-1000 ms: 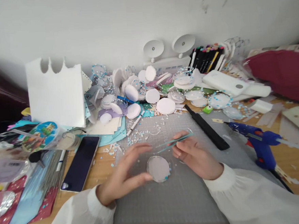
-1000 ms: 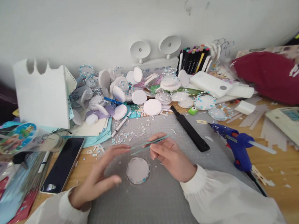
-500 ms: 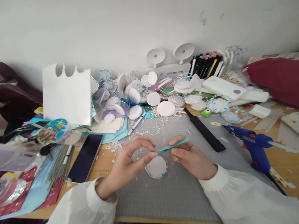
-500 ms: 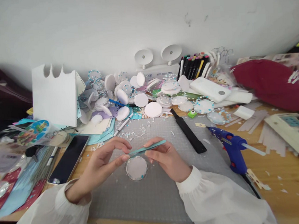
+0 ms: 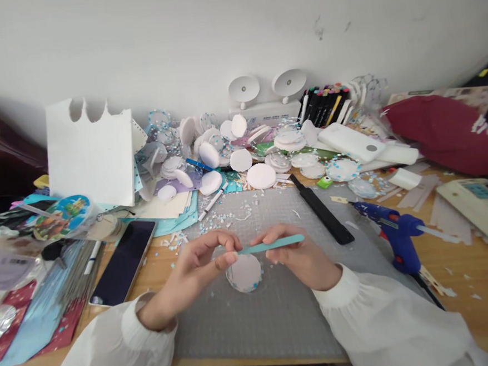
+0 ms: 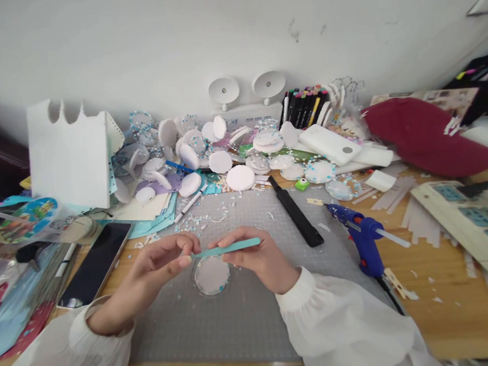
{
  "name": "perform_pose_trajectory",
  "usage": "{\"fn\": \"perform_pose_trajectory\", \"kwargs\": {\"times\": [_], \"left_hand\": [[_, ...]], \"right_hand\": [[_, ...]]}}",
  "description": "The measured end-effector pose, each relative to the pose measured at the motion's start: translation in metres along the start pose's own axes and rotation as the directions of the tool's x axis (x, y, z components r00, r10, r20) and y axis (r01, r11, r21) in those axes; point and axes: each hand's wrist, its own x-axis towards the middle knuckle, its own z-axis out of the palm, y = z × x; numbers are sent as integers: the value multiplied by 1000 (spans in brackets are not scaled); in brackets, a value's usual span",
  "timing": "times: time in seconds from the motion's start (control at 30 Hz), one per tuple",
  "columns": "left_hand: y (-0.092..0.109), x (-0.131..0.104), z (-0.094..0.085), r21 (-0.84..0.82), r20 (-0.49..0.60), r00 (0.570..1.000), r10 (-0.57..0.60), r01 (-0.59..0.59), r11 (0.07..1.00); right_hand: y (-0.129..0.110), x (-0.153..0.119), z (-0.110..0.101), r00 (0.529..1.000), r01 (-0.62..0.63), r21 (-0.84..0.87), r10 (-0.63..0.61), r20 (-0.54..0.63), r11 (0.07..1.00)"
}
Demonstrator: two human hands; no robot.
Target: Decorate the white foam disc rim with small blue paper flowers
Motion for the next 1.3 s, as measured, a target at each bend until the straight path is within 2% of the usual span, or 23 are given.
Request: {"fn": "perform_pose_trajectory", "kwargs": {"times": [0.13, 0.37, 0.6, 0.8, 1.0, 1.13, 1.23, 1.3], "left_hand": [[-1, -3, 1, -93, -14, 999, -31, 30, 995], [2, -8, 1, -182, 21, 997, -77, 79, 980], [4, -9, 4, -168, 47, 992, -113, 119, 979], [6, -10, 6, -199, 39, 992, -118, 123, 972], [6, -6, 11, -261, 54, 993, -109, 119, 958], [4, -4, 10, -343, 46, 994, -99, 109, 933], [4, -5, 0, -399, -40, 998, -53, 33, 916], [5, -8, -10, -357, -104, 994, -16, -23, 934]], "right_hand": [[1, 0, -1, 999, 38, -44, -37, 29, 998], [-1, 0, 2, 994, 82, -11, -81, 75, 997], [-2, 0, 1, 998, 64, -19, -64, -22, 998], [-8, 0, 2, 995, 94, -17, -94, -24, 995], [-9, -2, 6, 997, 76, 103, -77, 4, 992], [-14, -1, 5, 996, 48, 178, -34, -78, 983], [-23, 3, -5, 971, 123, 280, -58, -230, 952], [-28, 7, -12, 943, 175, 336, -59, -329, 925]]}}
